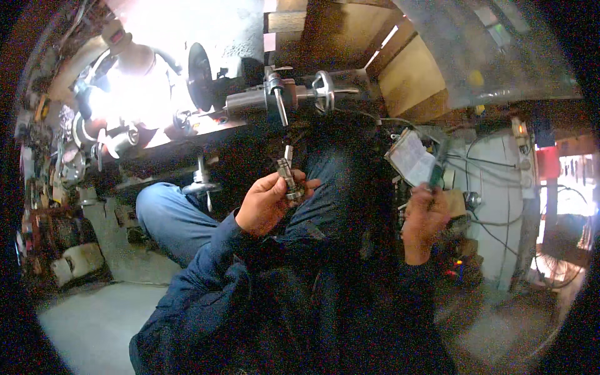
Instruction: The person measures small metal engine components using a digital caliper and then places them into a machine for cleaning or resurfacing.
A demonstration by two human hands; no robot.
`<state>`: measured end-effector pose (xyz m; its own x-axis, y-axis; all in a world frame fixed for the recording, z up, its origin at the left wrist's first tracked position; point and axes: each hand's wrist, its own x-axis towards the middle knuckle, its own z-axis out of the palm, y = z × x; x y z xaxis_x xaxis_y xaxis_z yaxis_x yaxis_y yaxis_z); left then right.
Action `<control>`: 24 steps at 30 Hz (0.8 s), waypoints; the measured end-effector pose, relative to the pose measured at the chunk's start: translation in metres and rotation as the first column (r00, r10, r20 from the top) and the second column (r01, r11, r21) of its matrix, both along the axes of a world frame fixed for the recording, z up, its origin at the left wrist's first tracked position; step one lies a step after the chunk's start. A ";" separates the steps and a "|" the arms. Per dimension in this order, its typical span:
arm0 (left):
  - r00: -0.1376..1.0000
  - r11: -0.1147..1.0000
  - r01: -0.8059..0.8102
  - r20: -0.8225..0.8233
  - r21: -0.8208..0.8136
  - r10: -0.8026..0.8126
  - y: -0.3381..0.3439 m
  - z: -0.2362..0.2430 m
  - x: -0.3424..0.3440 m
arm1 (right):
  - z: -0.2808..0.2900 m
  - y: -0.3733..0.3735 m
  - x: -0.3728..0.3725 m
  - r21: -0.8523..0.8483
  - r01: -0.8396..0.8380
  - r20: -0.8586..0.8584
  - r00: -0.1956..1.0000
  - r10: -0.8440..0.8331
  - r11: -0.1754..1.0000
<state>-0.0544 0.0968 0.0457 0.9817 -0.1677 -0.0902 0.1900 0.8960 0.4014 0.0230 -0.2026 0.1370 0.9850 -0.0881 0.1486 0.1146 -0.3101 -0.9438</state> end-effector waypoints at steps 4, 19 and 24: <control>0.999 0.986 0.029 -0.035 -0.165 -0.035 0.006 0.002 -0.003 | 0.004 -0.015 0.011 0.425 -0.193 0.147 0.979 0.143 0.885; 0.977 0.840 -0.002 -0.179 -0.542 -0.113 0.021 0.015 -0.006 | -0.021 -0.059 0.032 0.243 0.408 -0.074 0.913 -0.402 0.880; 0.995 0.944 -0.048 -0.099 -0.325 0.017 0.024 0.012 -0.009 | -0.115 -0.157 0.033 -0.032 0.640 0.021 0.768 -0.640 0.768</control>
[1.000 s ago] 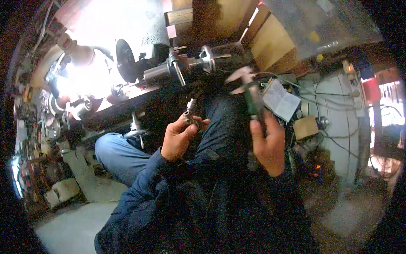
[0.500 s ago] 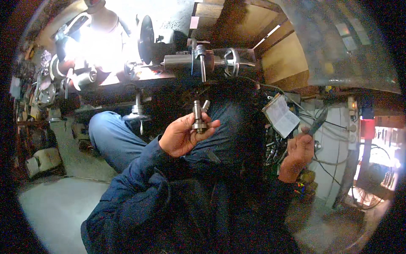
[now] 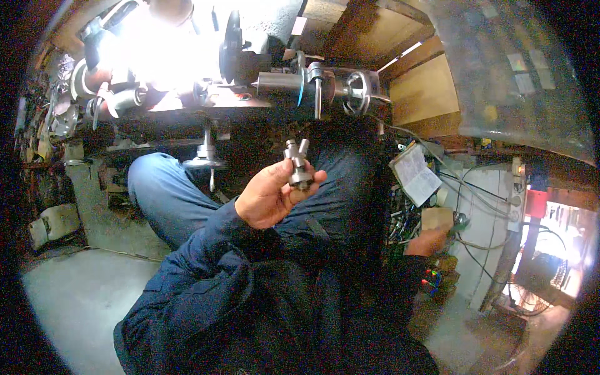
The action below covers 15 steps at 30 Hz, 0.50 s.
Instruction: The person measures small metal engine components using a digital caliper and then places them into a machine for cleaning or resurfacing.
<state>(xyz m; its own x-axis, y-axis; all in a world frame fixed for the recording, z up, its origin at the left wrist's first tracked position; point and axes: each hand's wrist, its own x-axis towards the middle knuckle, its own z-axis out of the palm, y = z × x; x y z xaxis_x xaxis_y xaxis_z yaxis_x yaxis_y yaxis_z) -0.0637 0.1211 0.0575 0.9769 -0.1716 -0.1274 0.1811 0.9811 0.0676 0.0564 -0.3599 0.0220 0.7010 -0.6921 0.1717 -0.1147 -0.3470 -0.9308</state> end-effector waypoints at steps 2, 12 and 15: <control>0.998 0.995 -0.023 0.062 0.094 0.017 0.001 -0.003 -0.001 | -0.042 -0.048 -0.018 -0.593 -0.028 -0.237 0.961 -0.141 0.805; 0.854 0.570 -0.518 0.352 0.638 0.382 -0.004 -0.001 0.003 | -0.103 -0.120 -0.108 -0.579 -0.120 -0.788 0.334 -0.516 0.806; 0.783 0.387 -0.616 0.474 0.686 0.403 -0.008 0.007 0.002 | -0.107 -0.117 -0.125 -0.559 -0.031 -0.778 0.363 -0.512 0.828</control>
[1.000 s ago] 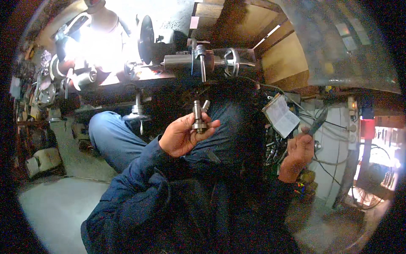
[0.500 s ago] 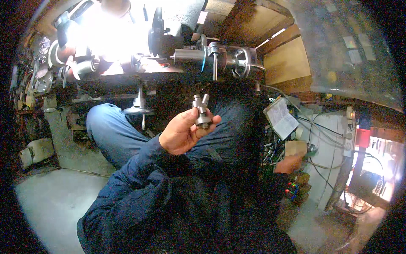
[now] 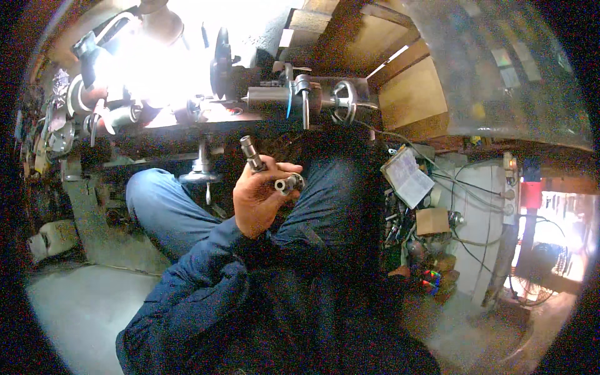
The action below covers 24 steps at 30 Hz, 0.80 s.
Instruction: The person measures small metal engine components using a digital caliper and then places them into a machine for cleaning or resurfacing.
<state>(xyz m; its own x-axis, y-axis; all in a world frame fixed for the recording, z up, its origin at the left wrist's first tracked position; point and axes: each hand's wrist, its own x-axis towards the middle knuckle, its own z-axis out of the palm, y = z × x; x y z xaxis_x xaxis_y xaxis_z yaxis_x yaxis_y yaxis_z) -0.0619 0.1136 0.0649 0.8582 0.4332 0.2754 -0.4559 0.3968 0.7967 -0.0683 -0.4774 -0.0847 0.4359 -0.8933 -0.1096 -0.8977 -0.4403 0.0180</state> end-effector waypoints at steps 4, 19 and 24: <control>0.991 0.972 -0.124 0.074 0.198 0.111 -0.004 0.008 0.000 | -0.008 -0.002 -0.015 0.031 0.053 0.086 0.995 -0.056 0.998; 0.902 0.945 0.327 -0.303 0.017 -0.306 -0.054 -0.038 0.015 | -0.040 -0.010 -0.033 0.207 0.368 0.539 0.731 -0.419 0.907; 0.777 0.830 0.554 -0.393 0.058 -0.491 -0.073 -0.052 0.020 | -0.043 -0.006 -0.030 0.267 0.430 0.581 0.642 -0.500 0.862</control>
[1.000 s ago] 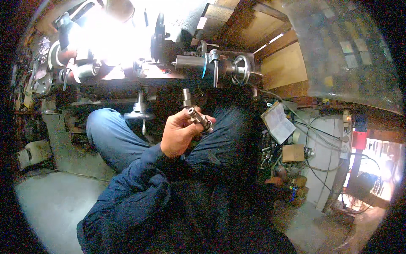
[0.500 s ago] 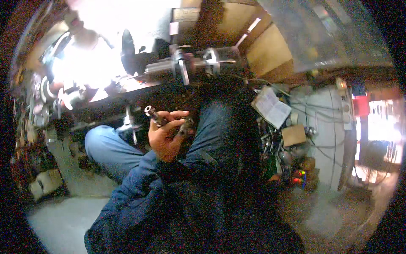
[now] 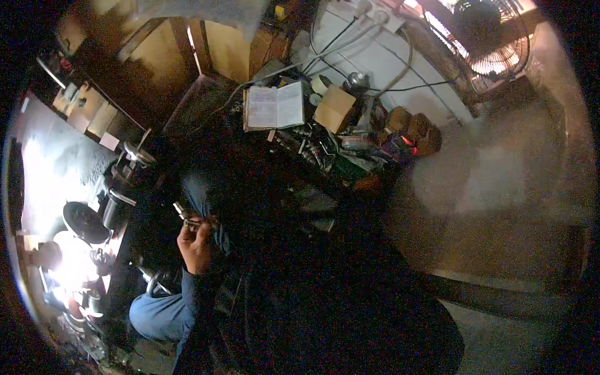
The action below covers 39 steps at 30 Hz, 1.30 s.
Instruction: The person measures small metal engine components using a digital caliper and then places them into a machine for cleaning or resurfacing.
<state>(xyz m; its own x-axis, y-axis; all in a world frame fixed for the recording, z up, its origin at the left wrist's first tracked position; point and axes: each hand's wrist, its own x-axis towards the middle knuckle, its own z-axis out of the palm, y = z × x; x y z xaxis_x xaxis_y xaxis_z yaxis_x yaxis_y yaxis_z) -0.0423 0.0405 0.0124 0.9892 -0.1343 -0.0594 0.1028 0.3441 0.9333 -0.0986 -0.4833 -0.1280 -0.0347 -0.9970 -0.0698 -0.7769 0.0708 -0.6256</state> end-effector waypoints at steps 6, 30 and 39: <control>0.972 0.969 0.222 -0.100 0.103 -0.212 -0.026 0.012 0.006 | -0.007 -0.002 -0.006 0.003 0.045 0.029 0.999 -0.045 0.999; 0.938 0.875 0.339 -0.056 0.347 -0.341 -0.074 0.021 0.051 | 0.139 0.280 0.155 0.262 -0.946 0.923 0.186 0.338 -0.193; 0.998 0.939 -0.063 0.019 0.337 0.060 -0.113 0.016 0.078 | 0.150 0.229 0.157 0.123 -0.938 0.778 -0.112 0.618 -0.325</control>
